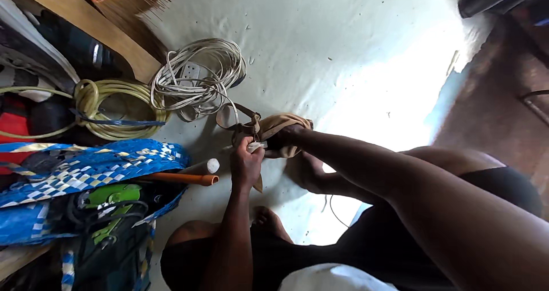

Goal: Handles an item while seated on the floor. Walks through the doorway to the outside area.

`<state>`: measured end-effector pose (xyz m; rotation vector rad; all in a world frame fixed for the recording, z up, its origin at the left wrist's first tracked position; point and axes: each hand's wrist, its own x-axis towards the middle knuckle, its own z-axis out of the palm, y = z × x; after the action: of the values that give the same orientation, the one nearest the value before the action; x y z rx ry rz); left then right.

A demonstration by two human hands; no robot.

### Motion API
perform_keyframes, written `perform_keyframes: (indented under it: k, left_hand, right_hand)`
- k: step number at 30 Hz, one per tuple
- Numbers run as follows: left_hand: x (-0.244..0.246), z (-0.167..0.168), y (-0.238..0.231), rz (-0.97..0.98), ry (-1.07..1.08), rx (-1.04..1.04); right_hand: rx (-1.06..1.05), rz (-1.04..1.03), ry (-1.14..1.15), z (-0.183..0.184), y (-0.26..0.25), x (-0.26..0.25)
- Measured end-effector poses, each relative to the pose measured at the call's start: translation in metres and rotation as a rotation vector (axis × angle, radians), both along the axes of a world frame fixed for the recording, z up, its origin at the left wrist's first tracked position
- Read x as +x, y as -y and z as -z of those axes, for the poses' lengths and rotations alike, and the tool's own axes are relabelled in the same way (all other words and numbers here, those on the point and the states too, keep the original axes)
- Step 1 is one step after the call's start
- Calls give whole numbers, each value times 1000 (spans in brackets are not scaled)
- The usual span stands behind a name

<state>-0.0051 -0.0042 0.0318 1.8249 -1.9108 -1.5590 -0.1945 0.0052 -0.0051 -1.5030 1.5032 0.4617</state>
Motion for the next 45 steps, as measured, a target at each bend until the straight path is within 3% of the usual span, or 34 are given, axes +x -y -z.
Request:
perform_keyframes:
  k: [6,9,11,15,18,22,26,29,31,33,34,36,38,42,44,45]
  left_hand:
    - [-1,-14,1,-80,-22,-58]
    - [0,-8,-1,-90,-11,-101]
    - [3,-7,0,-98,4,-117]
    - [9,-12,0,-131,51,-68]
    - [8,-13,-1,-127,87,-54]
    - [6,-16,5,-107,143,-55]
    - [8,-19,5,-70,181,-122]
    - [11,-18,8,-92,184,-148]
    - [9,-11,8,-79,186,-142]
    - [5,-4,9,-67,166,-116]
    - [4,-2,9,-62,165,-100]
    - [4,0,12,-49,177,-70]
    - [1,2,13,-38,181,-85]
    - [0,8,15,-85,149,-125]
    - [0,14,11,-135,122,-204]
    - [-1,15,7,-157,105,-238]
  right_hand:
    - [-110,-58,-44,-19,11,31]
    - [-9,159,-103,-19,22,58]
    - [-65,228,-109,-9,21,68]
    - [-121,-58,-98,-10,14,46]
    - [-17,44,-179,-6,16,32]
    - [-145,83,-129,7,12,34]
    - [-63,140,-175,-5,9,43]
    - [-170,-78,49,-29,15,36]
    - [-172,-240,143,-20,15,15]
    - [-180,-268,208,-19,19,-7]
    - [-191,-196,234,-26,20,-15]
    - [-252,148,284,-50,16,-23]
    - [-447,459,392,-50,3,-29]
    - [-529,1260,1005,-45,-20,-28]
    - [-610,1559,1132,-54,-22,-29]
    - [-629,1652,1073,-58,-23,-31]
